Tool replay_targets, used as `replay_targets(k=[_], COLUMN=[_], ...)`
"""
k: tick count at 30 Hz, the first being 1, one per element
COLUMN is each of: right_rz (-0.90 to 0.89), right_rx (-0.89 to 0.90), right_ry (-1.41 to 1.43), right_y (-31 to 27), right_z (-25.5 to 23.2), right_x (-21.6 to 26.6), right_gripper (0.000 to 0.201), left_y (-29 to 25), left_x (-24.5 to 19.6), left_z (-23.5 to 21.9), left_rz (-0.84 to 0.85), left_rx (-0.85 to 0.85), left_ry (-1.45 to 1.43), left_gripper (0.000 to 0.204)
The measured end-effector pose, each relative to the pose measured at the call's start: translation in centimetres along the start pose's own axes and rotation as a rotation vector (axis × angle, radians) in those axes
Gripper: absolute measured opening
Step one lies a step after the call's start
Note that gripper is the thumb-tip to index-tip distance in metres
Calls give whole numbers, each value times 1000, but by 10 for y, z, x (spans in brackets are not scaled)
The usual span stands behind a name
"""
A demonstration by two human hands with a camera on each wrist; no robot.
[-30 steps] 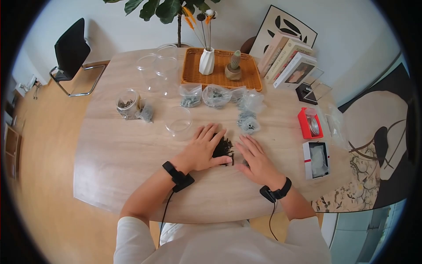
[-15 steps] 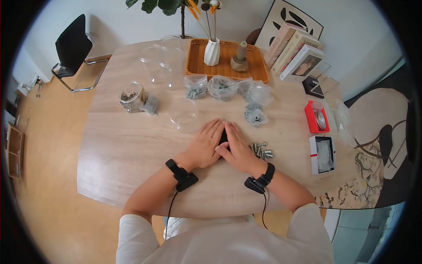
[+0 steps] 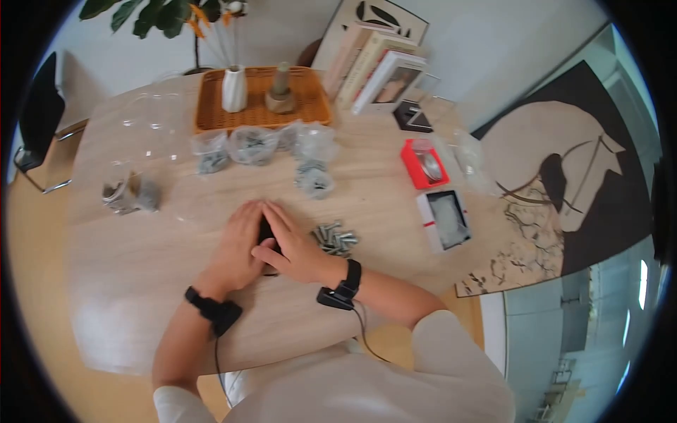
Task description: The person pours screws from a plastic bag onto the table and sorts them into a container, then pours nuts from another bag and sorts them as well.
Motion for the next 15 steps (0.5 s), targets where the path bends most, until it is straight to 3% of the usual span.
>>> replay_targets(k=[1, 3, 5, 7, 9, 11, 15], right_rz=[1, -3, 170, 191, 462, 459, 628], right_rx=[-7, -36, -65, -111, -185, -250, -234], right_ry=[117, 62, 200, -47, -121, -244, -499], right_y=[-3, -10, -25, -49, -73, -103, -162], right_z=[-4, -39, -89, -131, -178, -215, -274], right_x=[-2, 19, 35, 9, -11, -33, -87], right_gripper=[94, 82, 67, 53, 40, 32, 29], left_y=[-2, -8, -13, -18, -23, -24, -24], left_x=[-6, -13, -26, -31, -32, -28, -20], left_z=[-3, -13, -25, -27, -27, -24, -21], left_rz=[18, -68, -97, -129, -111, -114, -163], left_rx=[-2, -32, -25, -12, -29, -43, -70], left_ry=[-24, -119, -176, -227, -282, -299, -393], left_gripper=[74, 71, 70, 68, 67, 67, 65])
Point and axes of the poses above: each hand's wrist, its own y-axis towards the middle knuckle, its own z-axis out of the palm, x = y × z, the point moved 3 cm from there along y, towards the middle knuckle, and after that the axes turned 6 degrees about x, right-handed, at the moved point
